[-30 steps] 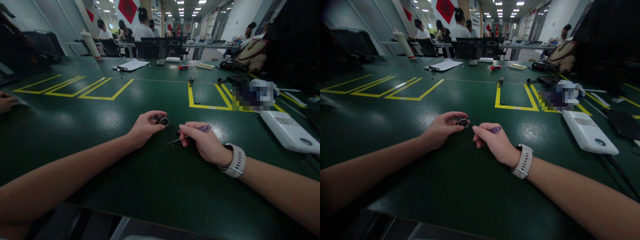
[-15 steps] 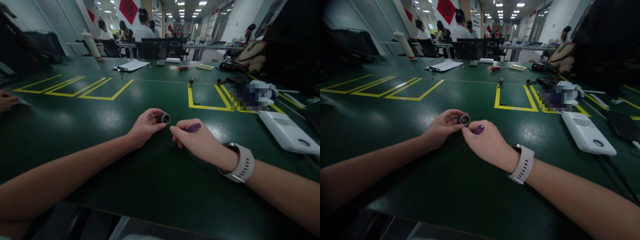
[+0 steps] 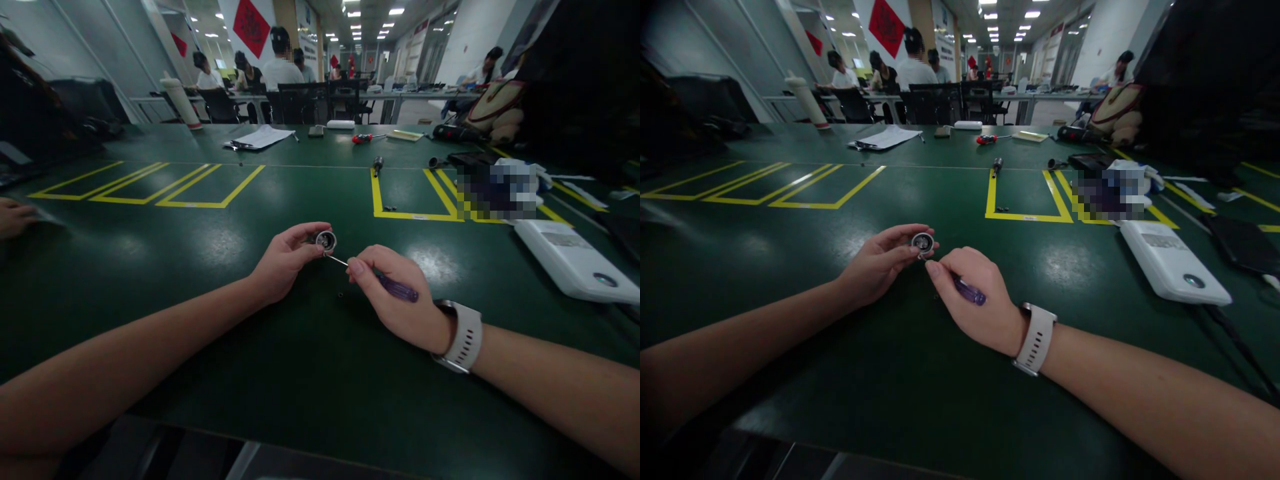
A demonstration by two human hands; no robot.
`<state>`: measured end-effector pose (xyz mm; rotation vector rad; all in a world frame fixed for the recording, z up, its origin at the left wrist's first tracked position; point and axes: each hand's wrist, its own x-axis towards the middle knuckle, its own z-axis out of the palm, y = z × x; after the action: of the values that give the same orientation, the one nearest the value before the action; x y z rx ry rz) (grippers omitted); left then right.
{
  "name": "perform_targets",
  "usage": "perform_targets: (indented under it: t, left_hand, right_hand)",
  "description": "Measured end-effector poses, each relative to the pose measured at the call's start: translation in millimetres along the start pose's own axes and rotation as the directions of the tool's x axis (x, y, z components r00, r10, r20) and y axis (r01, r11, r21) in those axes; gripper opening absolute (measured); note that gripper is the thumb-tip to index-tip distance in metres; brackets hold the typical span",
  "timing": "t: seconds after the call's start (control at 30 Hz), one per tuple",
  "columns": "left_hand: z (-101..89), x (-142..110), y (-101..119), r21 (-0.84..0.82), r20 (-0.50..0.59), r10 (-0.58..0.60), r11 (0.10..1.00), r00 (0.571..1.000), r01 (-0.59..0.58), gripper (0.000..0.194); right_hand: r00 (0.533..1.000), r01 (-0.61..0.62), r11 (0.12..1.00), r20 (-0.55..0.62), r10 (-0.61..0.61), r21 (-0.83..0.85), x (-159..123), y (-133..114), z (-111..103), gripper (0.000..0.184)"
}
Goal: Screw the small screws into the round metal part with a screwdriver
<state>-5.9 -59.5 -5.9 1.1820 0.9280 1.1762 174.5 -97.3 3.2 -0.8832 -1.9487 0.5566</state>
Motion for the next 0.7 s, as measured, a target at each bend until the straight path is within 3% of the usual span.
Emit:
perform_targets:
  t: [0.17,0.5,0.7]
  left_hand:
    - [-0.2,-0.4,0.4,0.019,-0.024,-0.021,1.000,0.999,0.022,0.029]
    - [-3.8,-2.1,-1.3,0.086,0.027,-0.024,0.996,0.999,0.021,0.030]
    - [-2.9,-3.9,-0.4,0.140,0.003,-0.016,0.990,1.000,0.015,0.025]
  right_hand:
    - [0.998,0.069,0.997,0.006,-0.069,-0.043,0.1,1.8,2.0,0.016]
    - [0.994,0.099,0.994,0.050,-0.097,-0.051,0.0,4.2,5.3,0.010]
    - [0.990,0.117,0.992,0.079,-0.113,-0.052,0.3,4.0,5.2,0.008]
